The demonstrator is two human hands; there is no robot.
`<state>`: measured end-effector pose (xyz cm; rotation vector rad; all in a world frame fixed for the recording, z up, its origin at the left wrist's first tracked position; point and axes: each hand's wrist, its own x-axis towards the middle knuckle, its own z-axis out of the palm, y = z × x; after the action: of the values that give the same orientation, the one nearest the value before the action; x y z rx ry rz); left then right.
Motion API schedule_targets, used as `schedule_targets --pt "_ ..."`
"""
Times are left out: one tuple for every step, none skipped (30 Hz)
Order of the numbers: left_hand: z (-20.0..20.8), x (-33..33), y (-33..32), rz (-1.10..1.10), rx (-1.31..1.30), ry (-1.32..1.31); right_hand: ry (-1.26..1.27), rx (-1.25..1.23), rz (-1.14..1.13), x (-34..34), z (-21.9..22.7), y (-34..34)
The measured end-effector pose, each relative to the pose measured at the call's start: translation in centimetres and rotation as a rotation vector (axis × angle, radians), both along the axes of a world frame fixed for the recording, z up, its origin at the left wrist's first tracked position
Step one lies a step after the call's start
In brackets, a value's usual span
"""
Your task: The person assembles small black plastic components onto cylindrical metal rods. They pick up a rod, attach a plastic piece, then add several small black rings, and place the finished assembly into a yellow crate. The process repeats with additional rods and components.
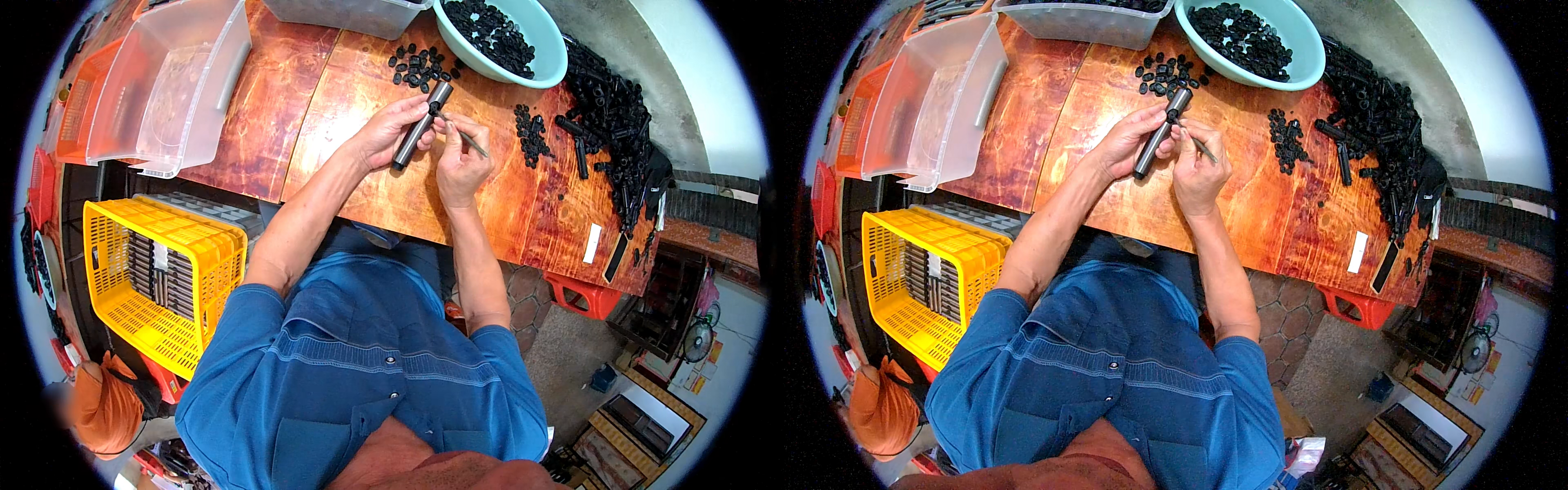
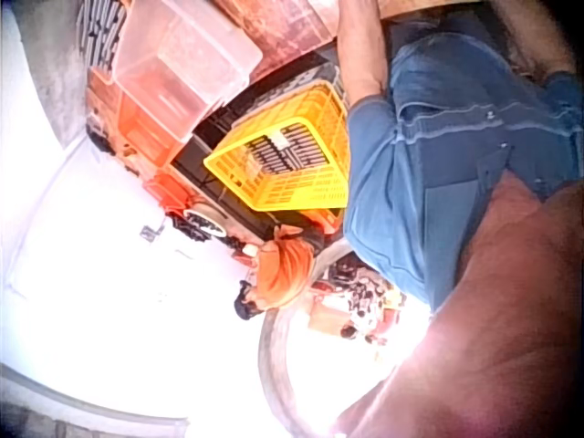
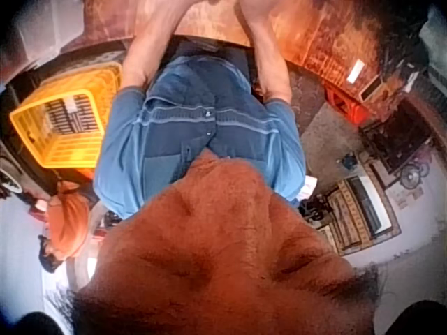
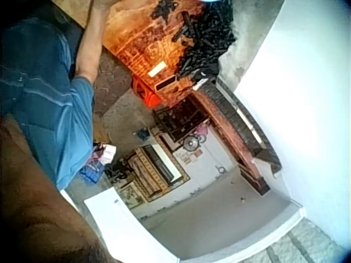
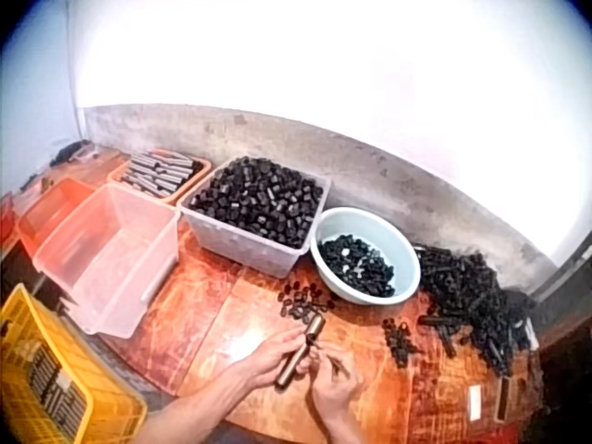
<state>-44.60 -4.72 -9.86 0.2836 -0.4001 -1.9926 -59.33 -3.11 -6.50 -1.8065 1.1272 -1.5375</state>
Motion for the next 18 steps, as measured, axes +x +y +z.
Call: schedule_targets --pt "0.1 0.0 0.0 0.004 0.014 0.002 -0.047 0.016 0.011 0.1 -0.1 0.0" --pt "0.2 0.1 0.0 0.007 0.029 0.005 -0.034 0.002 0.017 0.2 -0.1 -0.1" --pt "0.3 0.1 0.1 0.011 0.043 0.007 -0.021 -0.013 0.025 0.2 0.0 -0.1" --pt "0.3 0.2 0.0 0.013 0.037 0.007 -0.008 -0.027 0.032 0.3 0.0 -0.2" --pt "0.2 0.3 0.0 0.014 0.031 0.007 -0.009 -0.032 0.019 0.3 -0.1 -0.3" --pt "0.2 0.3 -0.1 0.015 0.024 0.008 -0.01 -0.039 0.007 0.3 -0.2 -0.4" --pt "0.2 0.2 -0.1 0.018 0.037 -0.003 -0.01 -0.045 -0.005 0.2 -0.3 -0.5" --pt "0.2 0.2 -0.1 0.02 0.049 -0.014 -0.032 -0.021 -0.001 0.2 -0.4 -0.6" --pt "0.4 0.2 -0.1 0.025 0.059 -0.025 -0.055 0.0 0.006 0.1 -0.3 -0.7" --pt "0.4 0.2 0.0 0.022 0.073 -0.026 -0.078 0.021 0.012 0.1 -0.2 -0.7" --pt "0.3 0.2 0.0 0.019 0.087 -0.027 -0.059 0.025 0.009 0.1 0.0 -0.6" --pt "0.2 0.2 0.0 0.017 0.103 -0.026 -0.038 0.033 0.007 0.1 0.4 -0.4" --pt "0.2 0.2 0.0 0.009 0.098 -0.036 -0.017 0.041 0.005 0.0 0.7 -0.1" --pt "0.1 0.1 -0.1 0.001 0.093 -0.045 -0.059 -0.009 -0.004 0.0 0.7 0.0" --pt "0.1 0.2 -0.1 -0.003 0.088 -0.054 -0.1 -0.059 -0.01 0.1 0.8 0.1" --pt "-0.3 0.3 -0.2 -0.033 0.085 -0.033 -0.141 -0.107 -0.016 0.1 0.8 0.2" --pt "-1.0 0.5 -0.6 -0.063 0.081 -0.012 -0.107 -0.098 -0.045 -0.3 1.0 0.3" --pt "-1.4 0.7 -0.7 -0.094 0.08 0.008 -0.074 -0.086 -0.075 -1.3 1.3 0.3"
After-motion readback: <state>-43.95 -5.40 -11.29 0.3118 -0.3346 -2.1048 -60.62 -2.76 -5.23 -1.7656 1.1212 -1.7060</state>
